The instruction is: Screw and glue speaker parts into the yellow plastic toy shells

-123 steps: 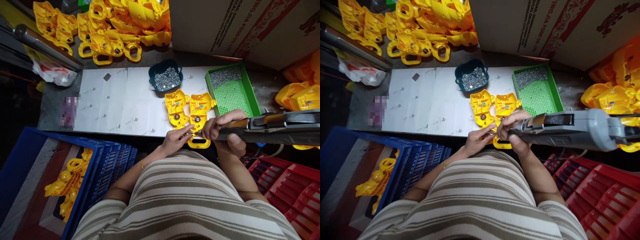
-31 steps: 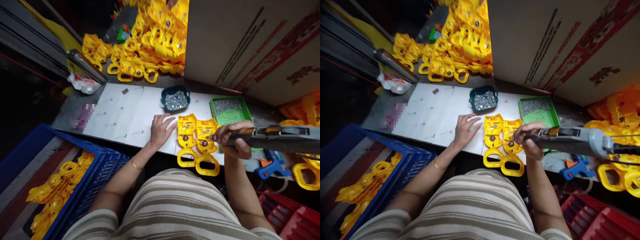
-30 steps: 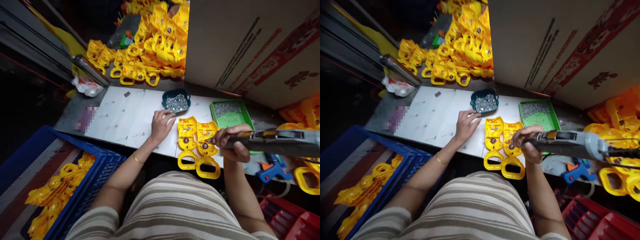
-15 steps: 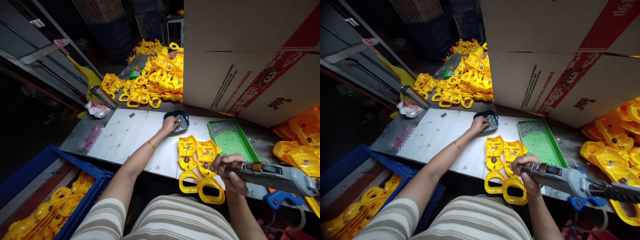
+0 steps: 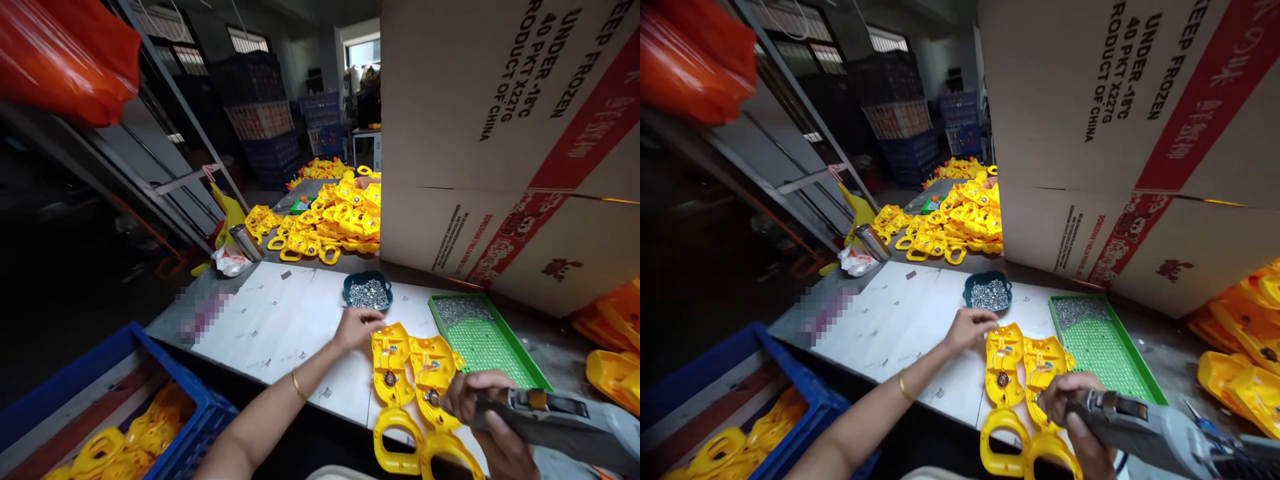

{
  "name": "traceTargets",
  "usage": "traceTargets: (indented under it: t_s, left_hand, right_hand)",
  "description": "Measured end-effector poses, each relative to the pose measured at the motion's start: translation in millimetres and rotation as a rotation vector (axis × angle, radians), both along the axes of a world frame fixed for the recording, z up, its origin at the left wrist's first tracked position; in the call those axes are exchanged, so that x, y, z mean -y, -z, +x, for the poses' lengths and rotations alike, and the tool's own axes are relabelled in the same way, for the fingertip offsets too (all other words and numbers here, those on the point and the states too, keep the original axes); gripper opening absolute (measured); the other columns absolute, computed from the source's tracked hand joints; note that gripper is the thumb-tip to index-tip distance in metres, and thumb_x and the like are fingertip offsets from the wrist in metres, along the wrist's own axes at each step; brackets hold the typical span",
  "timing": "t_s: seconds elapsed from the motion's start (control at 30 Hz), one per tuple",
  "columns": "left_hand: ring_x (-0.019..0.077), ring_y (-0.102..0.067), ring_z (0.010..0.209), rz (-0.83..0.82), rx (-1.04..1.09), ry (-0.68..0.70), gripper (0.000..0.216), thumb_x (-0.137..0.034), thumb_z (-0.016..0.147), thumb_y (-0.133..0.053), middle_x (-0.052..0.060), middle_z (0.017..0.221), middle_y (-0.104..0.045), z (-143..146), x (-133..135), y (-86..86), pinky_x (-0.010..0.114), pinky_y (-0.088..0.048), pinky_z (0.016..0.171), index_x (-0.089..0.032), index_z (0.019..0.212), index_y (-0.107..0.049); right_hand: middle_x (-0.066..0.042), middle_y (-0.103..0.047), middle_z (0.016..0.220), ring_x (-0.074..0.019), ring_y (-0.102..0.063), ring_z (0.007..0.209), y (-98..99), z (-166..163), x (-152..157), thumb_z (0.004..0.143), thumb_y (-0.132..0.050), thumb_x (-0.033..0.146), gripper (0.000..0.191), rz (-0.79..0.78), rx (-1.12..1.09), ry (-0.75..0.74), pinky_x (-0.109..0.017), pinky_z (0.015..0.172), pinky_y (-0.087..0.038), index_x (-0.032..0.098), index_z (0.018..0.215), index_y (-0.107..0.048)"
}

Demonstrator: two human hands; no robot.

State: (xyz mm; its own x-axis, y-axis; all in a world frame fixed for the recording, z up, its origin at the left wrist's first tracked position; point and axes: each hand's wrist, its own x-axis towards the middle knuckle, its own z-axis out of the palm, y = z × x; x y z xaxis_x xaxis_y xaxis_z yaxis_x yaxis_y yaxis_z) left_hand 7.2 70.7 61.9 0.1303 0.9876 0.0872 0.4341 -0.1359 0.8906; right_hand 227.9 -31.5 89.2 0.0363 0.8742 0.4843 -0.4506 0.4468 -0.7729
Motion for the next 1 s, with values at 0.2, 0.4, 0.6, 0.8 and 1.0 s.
traceTargets:
  t_s: [0.2, 0.4, 0.6, 0.8, 1.0]
  left_hand:
    - [0.0134, -0.063, 0.052, -0.385, 0.434, -0.093, 0.041, -0.045, 0.062, -0.082, 0.009, 0.072, -0.075, 29.7, 102.8, 18.4, 0.024, -0.053, 0.052, -0.011, 0.084, -0.079]
    - [0.0101, -0.062, 0.056, -0.542, 0.515, -0.1, 0.04, -0.042, 0.059, -0.085, 0.006, 0.076, -0.075, 34.4, 123.1, 21.8, 0.022, -0.055, 0.059, -0.014, 0.087, -0.079]
    - [0.0084, -0.06, 0.051, -0.54, 0.565, -0.061, 0.034, -0.039, 0.06, -0.085, 0.004, 0.072, -0.075, 38.5, 126.9, 13.6, 0.021, -0.056, 0.056, -0.016, 0.084, -0.079]
    - [0.0075, -0.057, 0.048, -0.547, 0.578, -0.049, 0.035, -0.04, 0.06, -0.085, 0.004, 0.071, -0.074, 40.3, 126.5, 12.5, 0.021, -0.054, 0.052, -0.015, 0.085, -0.079]
    - [0.0059, -0.057, 0.051, -0.563, 0.584, 0.012, 0.048, -0.037, 0.063, -0.084, 0.003, 0.076, -0.074, 36.6, 127.9, 20.0, 0.018, -0.051, 0.052, -0.015, 0.105, -0.075]
  right_hand:
    - [0.002, -0.052, 0.056, -0.0143, -0.051, 0.047, -25.0, -6.1, -1.1, 0.081, -0.054, 0.032, 0.026, 0.076, -0.069, -0.009, -0.029, 0.045, -0.044, 0.02, 0.103, -0.061]
    - [0.003, -0.051, 0.053, -0.0133, -0.048, 0.04, -37.5, -10.9, 1.9, 0.078, -0.057, 0.032, 0.024, 0.131, -0.068, 0.002, -0.029, 0.038, -0.043, 0.021, 0.098, -0.064]
    - [0.005, -0.049, 0.05, -0.0121, -0.047, 0.038, -38.4, -13.2, 5.4, 0.079, -0.057, 0.033, 0.022, 0.118, -0.061, -0.007, -0.026, 0.038, -0.044, 0.022, 0.097, -0.062]
    - [0.004, -0.051, 0.053, -0.0118, -0.048, 0.04, -33.4, -17.9, 1.6, 0.079, -0.058, 0.03, 0.021, 0.134, -0.102, -0.038, -0.025, 0.037, -0.043, 0.021, 0.097, -0.061]
    - [0.005, -0.05, 0.052, -0.0113, -0.047, 0.04, -30.4, -21.1, 1.1, 0.08, -0.057, 0.032, 0.02, 0.11, -0.096, -0.035, -0.025, 0.039, -0.042, 0.022, 0.098, -0.061]
